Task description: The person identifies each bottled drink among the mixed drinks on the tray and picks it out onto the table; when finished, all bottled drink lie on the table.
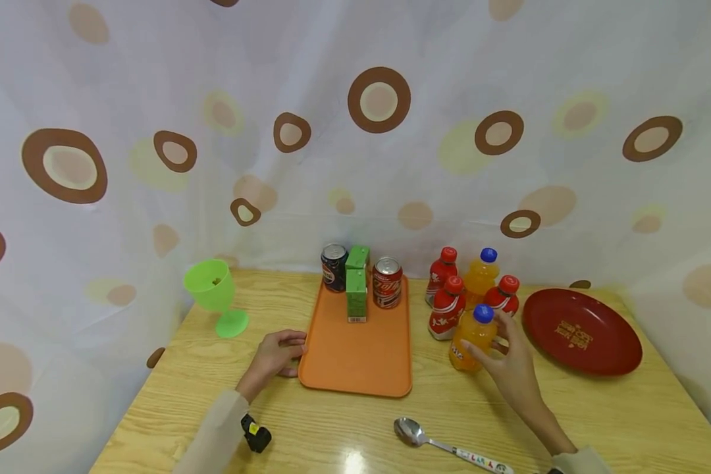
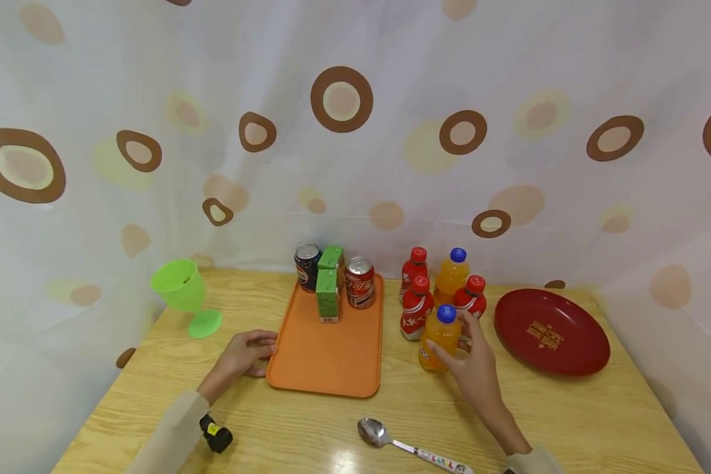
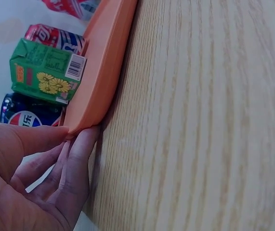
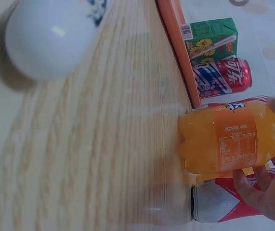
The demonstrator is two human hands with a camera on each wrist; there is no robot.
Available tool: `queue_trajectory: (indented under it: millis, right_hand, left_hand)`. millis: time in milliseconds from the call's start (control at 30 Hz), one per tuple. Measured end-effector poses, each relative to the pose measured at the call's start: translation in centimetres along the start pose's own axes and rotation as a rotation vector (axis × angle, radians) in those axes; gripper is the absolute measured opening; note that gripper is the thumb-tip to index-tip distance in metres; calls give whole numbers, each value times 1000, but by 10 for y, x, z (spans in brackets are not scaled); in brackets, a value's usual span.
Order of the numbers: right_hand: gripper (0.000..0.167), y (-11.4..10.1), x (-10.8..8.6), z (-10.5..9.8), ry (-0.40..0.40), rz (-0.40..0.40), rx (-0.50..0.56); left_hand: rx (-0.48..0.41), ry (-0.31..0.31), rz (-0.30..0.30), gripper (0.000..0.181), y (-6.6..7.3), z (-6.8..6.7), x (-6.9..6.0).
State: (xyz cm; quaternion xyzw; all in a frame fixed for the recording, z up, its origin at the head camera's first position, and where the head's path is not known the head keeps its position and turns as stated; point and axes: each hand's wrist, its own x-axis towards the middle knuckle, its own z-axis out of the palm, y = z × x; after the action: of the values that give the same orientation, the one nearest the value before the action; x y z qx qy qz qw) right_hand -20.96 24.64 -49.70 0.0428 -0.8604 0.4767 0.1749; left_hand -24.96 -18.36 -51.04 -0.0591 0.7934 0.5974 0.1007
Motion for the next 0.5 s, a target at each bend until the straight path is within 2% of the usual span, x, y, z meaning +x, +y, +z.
queue_trajectory:
  millis: [233,333,500]
  right_hand:
    - [75,-2,-2,-2,24,-14,-30]
    - [77,-3,-2,-4,27,4,-44]
    - [78,-4,3,-8,-37,26,-57]
  left_hand:
    - [1,29,10,32,-3,3,1]
    - [2,21,11,32,-2,4,2]
    - [18,-17,-2,32,1,-1,5]
